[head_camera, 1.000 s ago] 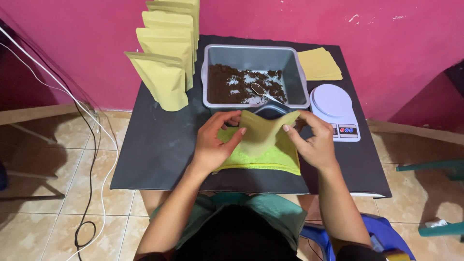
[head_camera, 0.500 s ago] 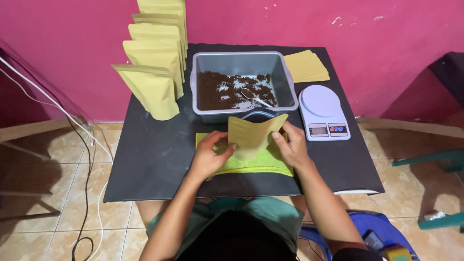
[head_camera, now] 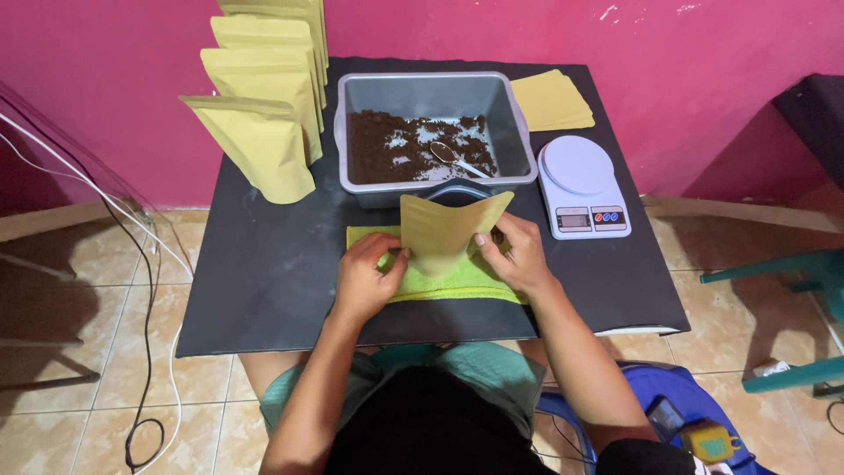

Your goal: Filling yellow pouches with coffee grounds and weighing them on a digital scale.

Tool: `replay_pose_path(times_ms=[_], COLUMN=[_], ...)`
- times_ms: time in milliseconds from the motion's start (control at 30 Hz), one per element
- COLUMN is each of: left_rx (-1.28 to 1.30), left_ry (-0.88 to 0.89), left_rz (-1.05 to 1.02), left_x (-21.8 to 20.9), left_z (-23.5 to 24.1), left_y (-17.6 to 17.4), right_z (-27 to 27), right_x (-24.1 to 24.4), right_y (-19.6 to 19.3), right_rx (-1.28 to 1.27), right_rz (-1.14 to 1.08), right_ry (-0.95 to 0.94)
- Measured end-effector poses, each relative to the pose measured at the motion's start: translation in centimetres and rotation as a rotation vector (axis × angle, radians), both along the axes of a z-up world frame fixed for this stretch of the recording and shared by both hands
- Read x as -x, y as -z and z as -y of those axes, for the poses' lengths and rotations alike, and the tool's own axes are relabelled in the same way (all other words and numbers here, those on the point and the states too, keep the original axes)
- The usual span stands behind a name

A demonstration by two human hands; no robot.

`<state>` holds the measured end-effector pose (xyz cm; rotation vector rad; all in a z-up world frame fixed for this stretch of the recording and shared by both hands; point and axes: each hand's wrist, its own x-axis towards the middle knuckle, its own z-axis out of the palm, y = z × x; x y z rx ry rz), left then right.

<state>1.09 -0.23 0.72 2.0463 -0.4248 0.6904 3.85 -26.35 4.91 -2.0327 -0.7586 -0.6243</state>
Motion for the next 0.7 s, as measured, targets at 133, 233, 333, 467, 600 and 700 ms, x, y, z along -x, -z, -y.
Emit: replay_pose_path(times_ms=[133,233,333,467,600,700], left_rx=[0.079,0.135,0.052,-0.352,-0.384,-0.454], left_ry=[-0.043,-0.124,-0.134,-0.185,-0.226,-0.308], left_rz=[0.03,0.147,0.224,0.005,0.03,0.031], left_x=[0.3,2.1,5.8,10.9,11.9,11.3], left_z=[0.0,0.0,1.4,4.7,5.8,5.6], left_y=[-0.7,-1.8,-5.2,-5.8,-6.1,-5.2], right_z=[0.6,1.5,-0.6,-4.7,-7.6,-7.8], right_x=[-0.7,0.3,4.7,13.1,14.9,14.6], right_y=[1.6,1.0,-1.2,-1.4,-4.4,-4.5], right_rx=[-0.031,-0.161,-0.347,-0.307,-0.257,-0.199], right_rz=[0.069,0.249,0.369,0.079,-0.082,-0.13], right_ry=[0.001,0.119,0.232,0.046,-0.189,-0.171])
